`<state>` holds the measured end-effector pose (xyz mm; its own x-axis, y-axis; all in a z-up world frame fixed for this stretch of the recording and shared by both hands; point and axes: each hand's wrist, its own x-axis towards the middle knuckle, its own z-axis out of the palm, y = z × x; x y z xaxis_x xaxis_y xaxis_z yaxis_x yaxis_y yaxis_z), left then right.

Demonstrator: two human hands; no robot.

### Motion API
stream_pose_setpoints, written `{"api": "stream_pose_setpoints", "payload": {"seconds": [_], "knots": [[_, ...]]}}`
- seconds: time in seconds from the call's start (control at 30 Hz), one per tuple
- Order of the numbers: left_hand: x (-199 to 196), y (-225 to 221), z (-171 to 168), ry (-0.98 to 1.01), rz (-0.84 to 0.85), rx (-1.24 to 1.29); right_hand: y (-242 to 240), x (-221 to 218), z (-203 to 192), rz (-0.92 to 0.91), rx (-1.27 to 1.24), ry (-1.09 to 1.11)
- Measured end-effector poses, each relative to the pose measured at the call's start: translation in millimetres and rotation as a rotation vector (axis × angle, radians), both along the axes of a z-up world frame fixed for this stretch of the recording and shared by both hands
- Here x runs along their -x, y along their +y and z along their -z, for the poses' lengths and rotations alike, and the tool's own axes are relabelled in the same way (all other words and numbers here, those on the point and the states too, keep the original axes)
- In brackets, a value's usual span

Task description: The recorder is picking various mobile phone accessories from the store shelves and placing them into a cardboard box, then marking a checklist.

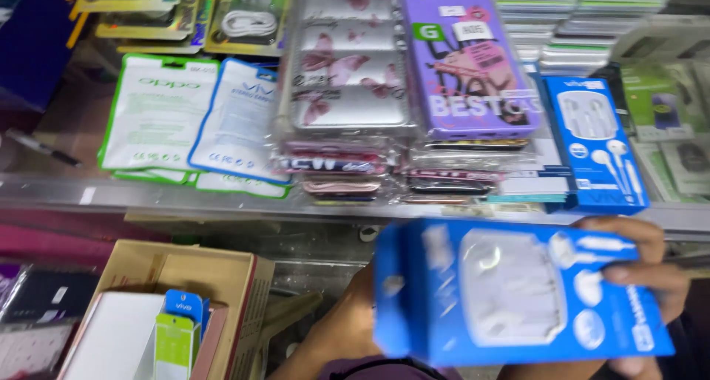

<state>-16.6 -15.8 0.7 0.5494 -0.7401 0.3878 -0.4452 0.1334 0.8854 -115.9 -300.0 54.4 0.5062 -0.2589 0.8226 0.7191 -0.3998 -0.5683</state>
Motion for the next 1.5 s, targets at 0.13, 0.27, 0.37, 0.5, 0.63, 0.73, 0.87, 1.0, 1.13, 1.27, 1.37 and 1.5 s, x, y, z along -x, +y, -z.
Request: {"api": "stream_pose_setpoints", "payload": {"seconds": [0.13,0.27,0.37,0.5,0.63,0.73,0.87,1.0,1.13,1.27,1.37,1.5], "knots": [[21.0,48.0,72.7,-0.021,-0.118,-0.031,48.1,-6.3,18.2,-0.063,0.057,0.270],[35.7,103.1,140.9,-0.038,-0.280,-0.071,107.4,-40.1,40.9,-0.416,0.018,0.359],[44.8,137.5,141.8,-0.037,-0.422,-0.107,141.8,-86.9,52.8,-0.613,0.204,0.469],[42.8,169.3,54.4,-0.026,-0.595,-0.158,201.8,-113.6,49.9,-0.746,0.423,0.536],[31.4,190.6,26.3,-0.157,-1.082,-0.326,250.7,-126.8,35.5,-0.844,0.457,0.726],[35.4,201.5,53.6,-0.148,-1.128,-0.498,286.5,-125.7,33.4,-0.814,0.496,0.919],[32.2,221.1,76.0,-0.125,-1.111,-0.614,313.1,-128.7,57.2,-0.550,0.578,1.123],[8.3,262.0,91.5,-0.075,-1.007,-0.495,309.4,-134.8,81.6,-0.395,0.543,1.135],[-20.0,297.7,134.7,-0.066,-1.022,-0.670,308.4,-139.2,90.7,-0.280,0.378,0.958],[-54.0,301.8,172.7,-0.069,-1.100,-0.918,316.7,-148.2,94.3,-0.189,0.392,0.838],[-72.2,293.7,191.6,-0.034,-1.102,-0.987,326.0,-156.6,102.0,-0.176,0.408,0.819],[-73.1,293.8,224.0,-0.074,-1.121,-1.036,341.8,-164.9,107.6,-0.188,0.418,0.847]]}}
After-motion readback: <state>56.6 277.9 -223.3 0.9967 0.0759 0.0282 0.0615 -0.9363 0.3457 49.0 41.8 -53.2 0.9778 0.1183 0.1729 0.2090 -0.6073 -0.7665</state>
